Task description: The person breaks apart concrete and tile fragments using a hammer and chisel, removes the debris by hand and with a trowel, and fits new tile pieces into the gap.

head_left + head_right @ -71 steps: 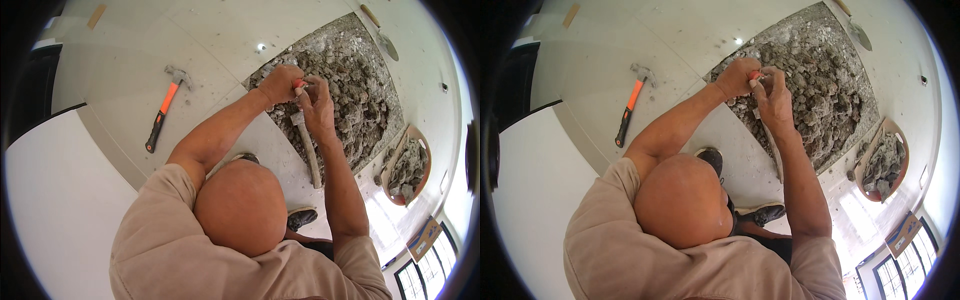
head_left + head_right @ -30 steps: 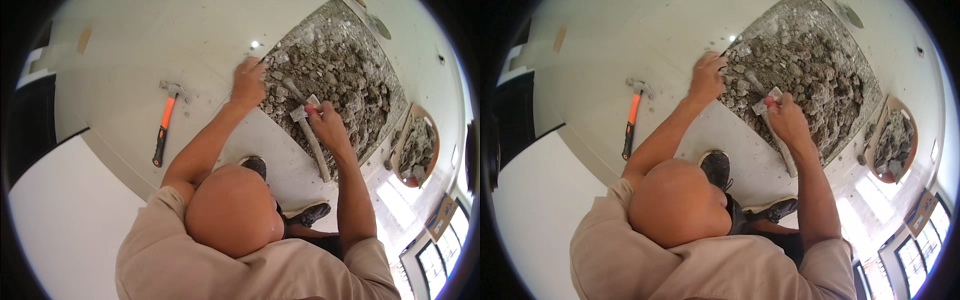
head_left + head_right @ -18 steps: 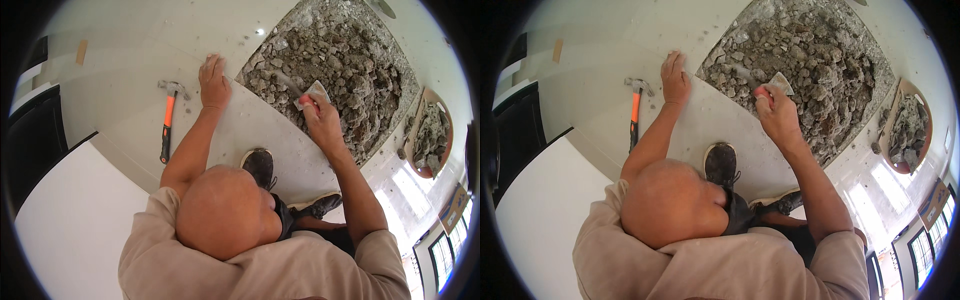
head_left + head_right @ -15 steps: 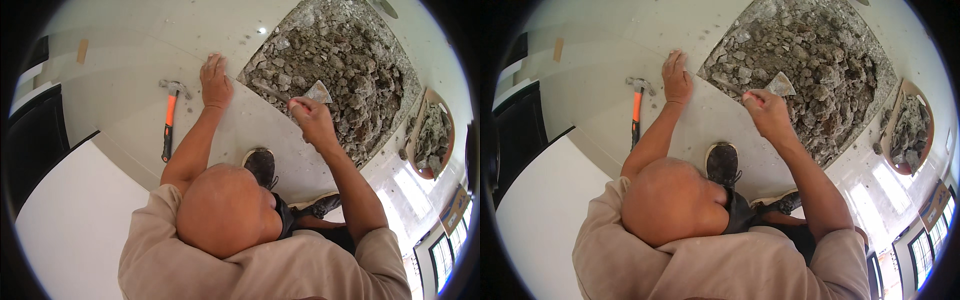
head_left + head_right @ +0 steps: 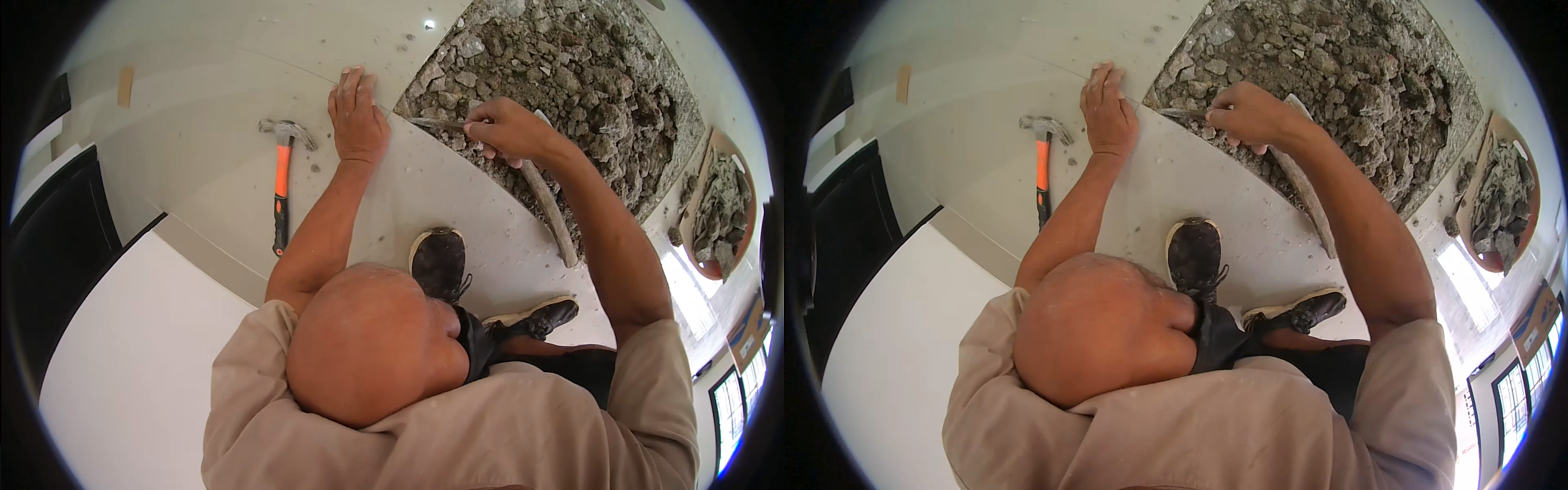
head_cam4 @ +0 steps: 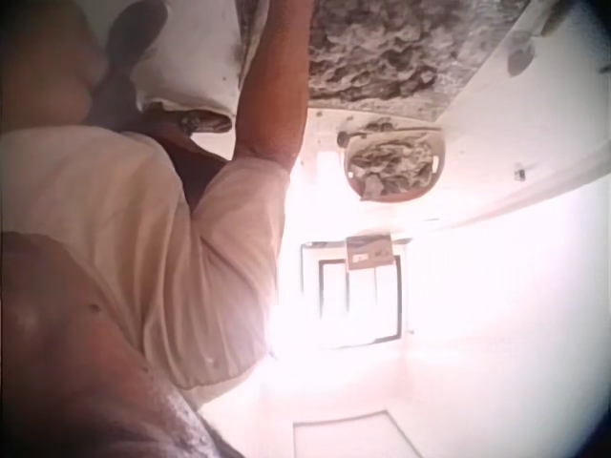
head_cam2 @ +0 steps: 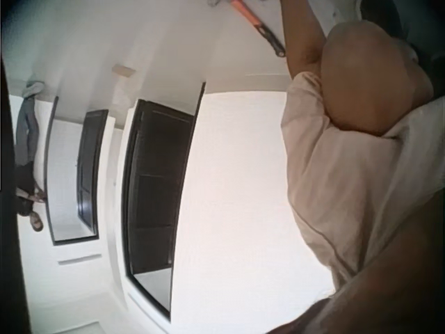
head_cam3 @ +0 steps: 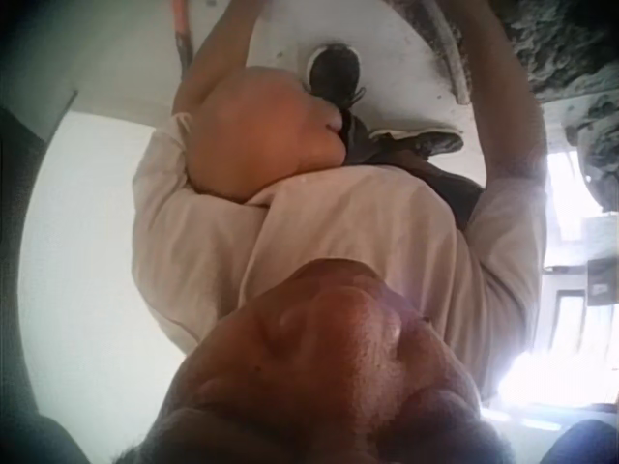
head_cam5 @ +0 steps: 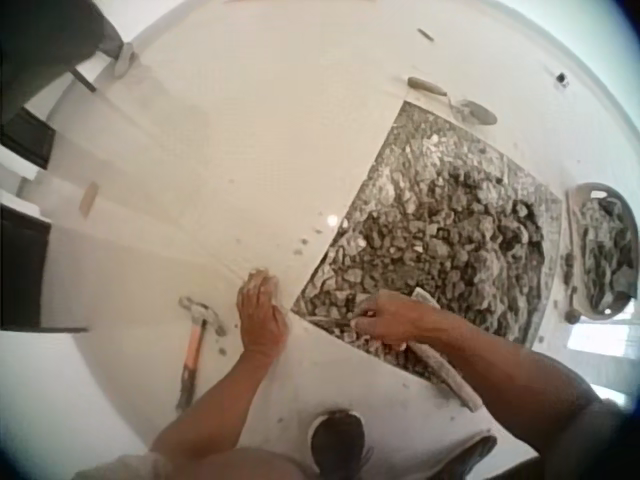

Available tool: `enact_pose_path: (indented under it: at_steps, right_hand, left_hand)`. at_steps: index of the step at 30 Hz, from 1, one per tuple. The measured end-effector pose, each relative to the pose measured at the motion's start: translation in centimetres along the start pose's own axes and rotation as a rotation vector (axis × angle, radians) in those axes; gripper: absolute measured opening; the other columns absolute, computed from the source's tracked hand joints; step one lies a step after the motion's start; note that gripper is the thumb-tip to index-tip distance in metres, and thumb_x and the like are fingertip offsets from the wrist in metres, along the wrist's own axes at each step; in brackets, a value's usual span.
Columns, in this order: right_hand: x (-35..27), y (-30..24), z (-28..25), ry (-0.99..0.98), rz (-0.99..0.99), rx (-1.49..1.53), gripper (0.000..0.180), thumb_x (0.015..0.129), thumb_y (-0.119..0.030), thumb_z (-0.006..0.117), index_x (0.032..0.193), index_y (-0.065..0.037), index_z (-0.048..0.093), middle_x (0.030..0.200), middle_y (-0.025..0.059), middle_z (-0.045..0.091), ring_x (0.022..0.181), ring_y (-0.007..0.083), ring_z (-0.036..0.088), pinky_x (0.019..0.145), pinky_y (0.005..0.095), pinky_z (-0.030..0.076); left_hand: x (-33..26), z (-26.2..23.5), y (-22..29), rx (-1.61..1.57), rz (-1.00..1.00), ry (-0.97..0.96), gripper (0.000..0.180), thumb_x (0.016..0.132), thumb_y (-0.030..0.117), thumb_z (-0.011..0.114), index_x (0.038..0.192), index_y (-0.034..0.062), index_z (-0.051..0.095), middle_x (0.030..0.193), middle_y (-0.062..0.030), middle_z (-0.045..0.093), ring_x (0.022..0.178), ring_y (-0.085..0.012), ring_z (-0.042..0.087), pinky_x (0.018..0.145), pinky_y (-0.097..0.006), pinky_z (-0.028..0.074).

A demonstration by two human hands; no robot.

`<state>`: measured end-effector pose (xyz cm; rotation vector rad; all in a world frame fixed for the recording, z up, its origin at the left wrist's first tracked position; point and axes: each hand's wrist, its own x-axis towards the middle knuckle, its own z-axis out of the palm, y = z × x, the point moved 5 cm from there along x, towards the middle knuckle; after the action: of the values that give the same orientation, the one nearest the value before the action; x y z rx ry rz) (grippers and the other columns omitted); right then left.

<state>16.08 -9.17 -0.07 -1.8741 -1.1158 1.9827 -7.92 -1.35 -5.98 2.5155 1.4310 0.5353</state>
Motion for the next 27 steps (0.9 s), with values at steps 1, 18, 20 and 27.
enact_pose_path:
  at_steps: [1, 18, 20, 27]
  right_hand:
    - [0.2, -0.2, 0.0, 0.003, 0.001, -0.096, 0.035, 0.098, -0.032, 0.065, 0.109, 0.000, 0.074, 0.066, 0.0029, 0.058, 0.046, 0.0121, 0.048, 0.041, 0.0297, 0.040]
    - [-2.4, 2.4, 4.1, 0.318, -0.182, 0.067, 0.036, 0.098, -0.031, 0.067, 0.104, 0.004, 0.072, 0.074, 0.0092, 0.067, 0.072, 0.0174, 0.060, 0.070, 0.0346, 0.050]
    - [-1.5, 2.1, 3.2, 0.278, -0.184, 0.000, 0.037, 0.095, -0.033, 0.068, 0.101, 0.003, 0.073, 0.071, 0.0093, 0.066, 0.066, 0.0182, 0.061, 0.063, 0.0352, 0.051]
    - [0.7, 1.6, 3.0, 0.006, 0.045, 0.079, 0.035, 0.094, -0.032, 0.069, 0.101, 0.002, 0.073, 0.067, 0.0081, 0.063, 0.049, 0.0153, 0.053, 0.046, 0.0330, 0.045]
  left_hand:
    - [0.0, 0.1, 0.0, -0.002, -0.009, 0.000, 0.049, 0.089, 0.006, 0.056, 0.138, 0.0089, 0.054, 0.153, -0.0092, 0.046, 0.151, -0.0291, 0.035, 0.125, -0.051, 0.026]
    - [0.1, 0.1, -0.7, -0.014, -0.012, 0.004, 0.049, 0.089, 0.004, 0.055, 0.137, 0.0087, 0.054, 0.153, -0.0086, 0.047, 0.151, -0.0291, 0.036, 0.124, -0.051, 0.026]
    - [0.0, 0.1, -0.5, -0.022, -0.004, 0.003, 0.049, 0.089, 0.004, 0.055, 0.137, 0.0086, 0.054, 0.153, -0.0089, 0.047, 0.151, -0.0291, 0.036, 0.124, -0.051, 0.026]
    - [0.2, 0.1, 0.2, -0.027, -0.004, 0.000, 0.048, 0.088, 0.002, 0.056, 0.136, 0.0088, 0.056, 0.152, -0.0088, 0.048, 0.151, -0.0298, 0.036, 0.124, -0.052, 0.026]
